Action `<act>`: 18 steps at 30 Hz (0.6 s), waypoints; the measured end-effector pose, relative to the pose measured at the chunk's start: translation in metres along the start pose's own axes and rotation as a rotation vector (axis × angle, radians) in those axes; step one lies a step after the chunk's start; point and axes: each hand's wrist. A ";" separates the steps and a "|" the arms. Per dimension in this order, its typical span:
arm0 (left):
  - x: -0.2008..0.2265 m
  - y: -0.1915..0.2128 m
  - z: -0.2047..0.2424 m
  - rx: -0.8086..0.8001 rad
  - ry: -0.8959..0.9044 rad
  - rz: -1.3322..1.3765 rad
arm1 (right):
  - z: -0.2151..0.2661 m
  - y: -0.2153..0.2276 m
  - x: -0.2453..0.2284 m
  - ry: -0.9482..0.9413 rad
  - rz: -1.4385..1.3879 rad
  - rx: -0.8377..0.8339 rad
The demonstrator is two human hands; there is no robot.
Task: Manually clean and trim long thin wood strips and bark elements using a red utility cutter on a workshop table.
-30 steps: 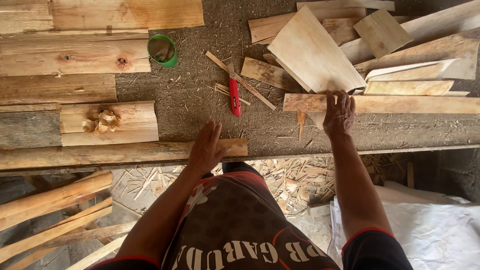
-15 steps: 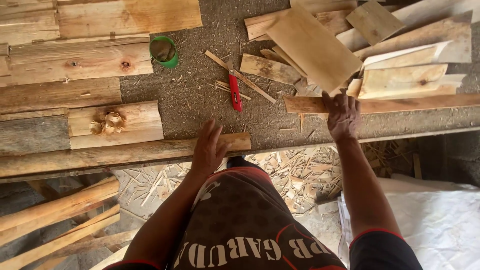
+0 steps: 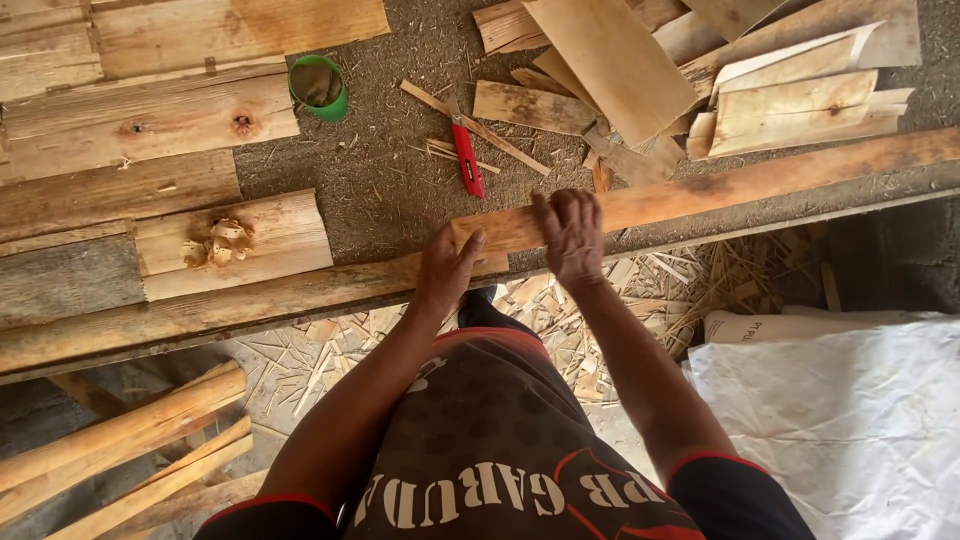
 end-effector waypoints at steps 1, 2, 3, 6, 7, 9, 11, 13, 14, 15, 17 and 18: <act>-0.002 0.006 0.003 -0.002 0.000 0.000 | 0.000 0.000 -0.012 -0.002 0.002 0.000; -0.005 0.012 0.007 0.101 0.089 -0.069 | 0.000 0.000 -0.024 -0.026 0.027 -0.084; -0.008 0.018 0.011 0.203 0.181 -0.139 | 0.001 0.001 -0.037 -0.053 0.051 -0.169; 0.010 0.038 0.022 0.292 0.213 0.175 | -0.014 0.035 -0.069 -0.063 -0.120 -0.185; 0.004 0.049 0.023 0.289 0.214 0.175 | -0.018 0.046 -0.074 -0.065 -0.118 -0.186; -0.007 0.073 0.026 0.441 0.151 0.144 | -0.026 0.069 -0.084 -0.142 -0.244 -0.308; -0.017 0.099 0.029 0.507 0.147 0.195 | -0.015 0.064 -0.077 -0.196 -0.205 -0.333; -0.020 0.121 0.033 0.571 0.144 0.245 | 0.002 0.055 -0.066 -0.253 -0.166 -0.357; -0.019 0.131 0.036 0.641 0.145 0.251 | 0.013 0.047 -0.059 -0.299 -0.187 -0.246; -0.018 0.139 0.040 0.711 0.147 0.258 | 0.025 0.041 -0.052 -0.343 -0.207 -0.136; -0.020 0.157 0.043 0.784 0.116 0.270 | 0.031 0.042 -0.040 -0.427 -0.190 -0.181; -0.021 0.166 0.045 0.859 0.082 0.284 | 0.033 0.042 -0.034 -0.508 -0.175 -0.225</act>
Point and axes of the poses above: each hand's wrist, its own z-axis away from the middle knuckle, its own y-axis out of the back of the hand, x = y × z, and after that the axes turned 1 degree about y, right-handed
